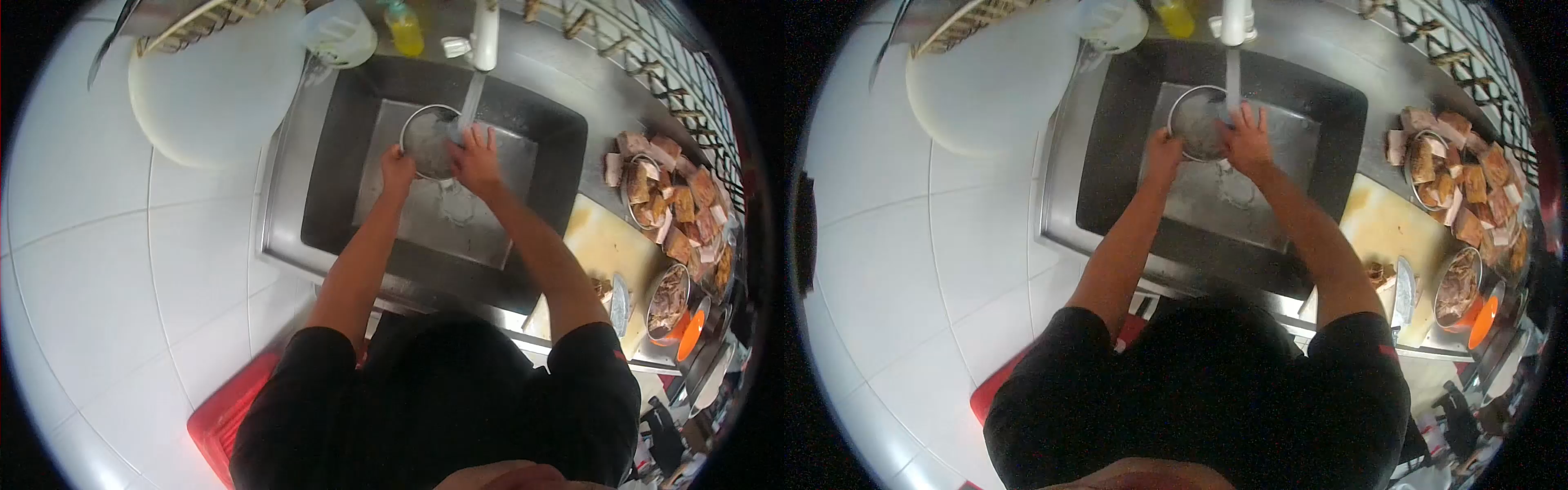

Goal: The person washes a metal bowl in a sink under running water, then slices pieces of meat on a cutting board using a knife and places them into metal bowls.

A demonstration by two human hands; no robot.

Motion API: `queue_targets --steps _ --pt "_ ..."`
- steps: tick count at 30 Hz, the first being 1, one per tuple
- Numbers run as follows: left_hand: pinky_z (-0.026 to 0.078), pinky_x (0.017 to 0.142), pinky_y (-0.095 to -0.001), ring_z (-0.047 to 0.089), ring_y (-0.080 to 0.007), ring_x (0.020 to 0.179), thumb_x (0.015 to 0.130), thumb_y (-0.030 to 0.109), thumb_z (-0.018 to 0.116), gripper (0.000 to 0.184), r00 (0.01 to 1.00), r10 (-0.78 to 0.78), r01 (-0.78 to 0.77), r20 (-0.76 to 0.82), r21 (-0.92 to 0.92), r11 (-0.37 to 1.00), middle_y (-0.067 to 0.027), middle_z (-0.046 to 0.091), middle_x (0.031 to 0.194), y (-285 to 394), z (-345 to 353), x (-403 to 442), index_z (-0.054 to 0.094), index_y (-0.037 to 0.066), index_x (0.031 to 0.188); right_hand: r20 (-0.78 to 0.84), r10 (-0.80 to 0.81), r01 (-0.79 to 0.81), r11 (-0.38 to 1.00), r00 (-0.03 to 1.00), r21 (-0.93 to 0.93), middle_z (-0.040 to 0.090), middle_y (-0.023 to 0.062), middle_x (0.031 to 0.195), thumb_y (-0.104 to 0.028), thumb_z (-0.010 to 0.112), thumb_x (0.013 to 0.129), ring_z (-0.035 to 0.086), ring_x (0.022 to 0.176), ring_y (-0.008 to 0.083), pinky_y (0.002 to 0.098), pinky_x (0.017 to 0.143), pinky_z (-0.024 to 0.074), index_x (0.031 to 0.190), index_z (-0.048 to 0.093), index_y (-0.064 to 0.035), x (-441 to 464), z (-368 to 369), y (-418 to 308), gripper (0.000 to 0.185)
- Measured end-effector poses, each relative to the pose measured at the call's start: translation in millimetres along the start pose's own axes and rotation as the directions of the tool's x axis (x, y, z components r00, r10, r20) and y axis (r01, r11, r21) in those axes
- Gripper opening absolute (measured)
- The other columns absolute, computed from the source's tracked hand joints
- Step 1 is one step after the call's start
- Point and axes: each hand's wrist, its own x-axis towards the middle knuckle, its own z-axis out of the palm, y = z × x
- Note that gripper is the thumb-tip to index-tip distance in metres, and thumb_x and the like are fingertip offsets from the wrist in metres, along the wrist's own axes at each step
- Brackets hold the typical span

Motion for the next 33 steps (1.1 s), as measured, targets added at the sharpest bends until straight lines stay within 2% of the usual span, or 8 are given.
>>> queue_targets --steps 5,8,12,19,22,29,30,33 --pt "0.051 0.044 -0.0377 0.061 -0.0183 0.056 0.087 -0.004 0.057 0.006 0.997 0.015 -0.015 0.076 0.009 1.000 -0.0054 0.054 0.067 -18.3 2.3 -9.1 0.057 0.001 0.082 0.391 -0.033 0.045 0.999 0.920 -0.020 0.068 0.0200 0.117 -0.026 0.075 0.089 0.058 0.130 0.0402 0.0511 0.102 0.0492 0.124 0.065 -0.0050 11.2 30.6 -2.3 0.042" --pt "0.052 0.044 -0.0383 0.063 -0.0196 0.057 0.086 -0.004 0.056 0.009 0.995 -0.076 0.074 0.068 0.024 0.997 -0.0064 0.055 0.068 -2.5 10.4 -21.1 0.054 0.001 0.079 0.479 0.142 -0.336 0.875 0.866 0.348 0.071 0.0243 0.112 -0.030 0.072 0.092 0.068 0.111 0.0429 0.0472 0.093 0.0546 0.115 0.064 0.0020 13.5 22.4 -23.0 0.040" --pt "0.055 0.047 -0.0406 0.067 -0.0218 0.063 0.084 -0.004 0.054 0.005 0.991 -0.132 0.132 0.012 -0.025 0.991 -0.0109 0.060 0.073 17.6 18.9 -32.4 0.057 -0.001 0.081 -0.090 0.710 -0.337 0.438 0.698 0.834 0.072 0.0284 0.107 -0.035 0.070 0.092 0.071 0.101 0.0455 0.0503 0.089 0.0553 0.120 0.062 0.0021 38.8 80.1 -55.4 0.047" --pt "0.064 0.060 -0.0438 0.073 -0.0297 0.072 0.088 0.003 0.056 0.026 0.995 -0.056 0.037 0.083 0.218 0.975 -0.0154 0.070 0.087 11.2 -23.3 -7.1 0.065 -0.007 0.110 0.137 -0.089 0.030 0.924 0.987 0.382 0.071 0.0226 0.112 -0.029 0.072 0.089 0.069 0.105 0.0455 0.0551 0.090 0.0547 0.118 0.064 -0.0097 30.9 53.3 -33.9 0.036" --pt "0.064 0.061 -0.0439 0.074 -0.0295 0.073 0.088 0.003 0.056 0.026 0.989 -0.107 0.092 0.103 0.142 0.986 -0.0152 0.071 0.089 17.4 -6.4 -20.2 0.066 -0.007 0.109 -0.020 0.398 -0.317 0.760 0.917 0.567 0.071 0.0216 0.113 -0.027 0.070 0.089 0.070 0.104 0.0433 0.0552 0.089 0.0561 0.124 0.066 -0.0143 43.0 78.9 -42.4 0.038" --pt "0.059 0.057 -0.0415 0.071 -0.0241 0.069 0.087 0.001 0.054 0.018 0.992 -0.075 0.048 0.104 0.248 0.968 -0.0139 0.068 0.084 27.6 -19.8 -12.0 0.065 -0.006 0.100 0.237 -0.139 0.057 0.944 0.962 0.324 0.068 0.0223 0.117 -0.025 0.076 0.084 0.069 0.100 0.0428 0.0497 0.087 0.0558 0.116 0.071 -0.0060 45.2 57.8 -30.2 0.038" --pt "0.057 0.052 -0.0411 0.070 -0.0230 0.065 0.086 0.000 0.054 0.015 0.991 -0.061 0.027 0.119 0.267 0.963 -0.0132 0.066 0.078 25.6 -17.6 -16.4 0.064 -0.006 0.095 0.387 0.125 -0.238 0.936 0.913 0.259 0.068 0.0193 0.121 -0.025 0.077 0.083 0.068 0.108 0.0390 0.0479 0.092 0.0561 0.115 0.070 -0.0070 52.9 38.9 -39.9 0.038" --pt "0.056 0.051 -0.0406 0.068 -0.0215 0.064 0.087 -0.001 0.052 0.010 0.995 0.095 -0.098 0.022 0.186 0.978 -0.0115 0.064 0.075 1.6 -6.4 -6.4 0.062 -0.004 0.089 0.075 0.256 -0.253 0.790 0.964 0.558 0.070 0.0180 0.119 -0.020 0.071 0.088 0.066 0.120 0.0359 0.0483 0.102 0.0535 0.117 0.072 -0.0088 59.3 79.0 -58.0 0.031"
